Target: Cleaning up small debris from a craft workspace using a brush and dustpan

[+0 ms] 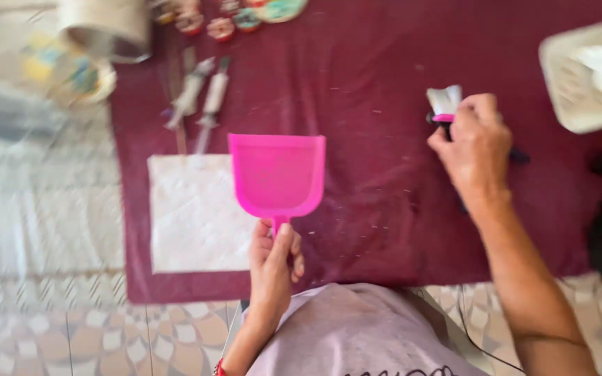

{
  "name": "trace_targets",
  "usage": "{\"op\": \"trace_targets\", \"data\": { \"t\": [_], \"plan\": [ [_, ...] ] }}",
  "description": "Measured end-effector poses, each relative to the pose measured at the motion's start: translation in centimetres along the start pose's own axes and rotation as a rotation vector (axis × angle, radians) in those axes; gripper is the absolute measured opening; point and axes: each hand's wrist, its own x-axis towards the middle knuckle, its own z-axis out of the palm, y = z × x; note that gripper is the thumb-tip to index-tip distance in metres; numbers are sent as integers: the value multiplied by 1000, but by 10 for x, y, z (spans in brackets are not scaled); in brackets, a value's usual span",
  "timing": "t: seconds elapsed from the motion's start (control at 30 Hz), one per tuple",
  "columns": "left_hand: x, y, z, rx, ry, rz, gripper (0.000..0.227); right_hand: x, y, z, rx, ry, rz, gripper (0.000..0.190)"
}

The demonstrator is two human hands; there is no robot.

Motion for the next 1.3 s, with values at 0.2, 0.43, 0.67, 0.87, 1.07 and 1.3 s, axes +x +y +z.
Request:
{"op": "trace_targets", "data": {
  "t": [0.2,0.43,0.67,0.87,1.07,1.3],
  "plan": [
    [-8,3,-30,-31,85,21,20,92,-38,25,30,59,-376,24],
    [-12,35,-52,1,196,224,16,153,-54,73,113,-20,-451,42],
    [-4,73,-92,454,398,385,26,123,-104,44,197,91,-359,61],
    [8,81,-91,512,410,479,28,100,-196,7,938,-57,-383,51],
    [5,74,-87,464,490,432,31,112,-246,31,384,-30,-864,31],
    [0,55,-111,381,581,315,27,140,-280,56,143,10,-1005,31]
  ]
}}
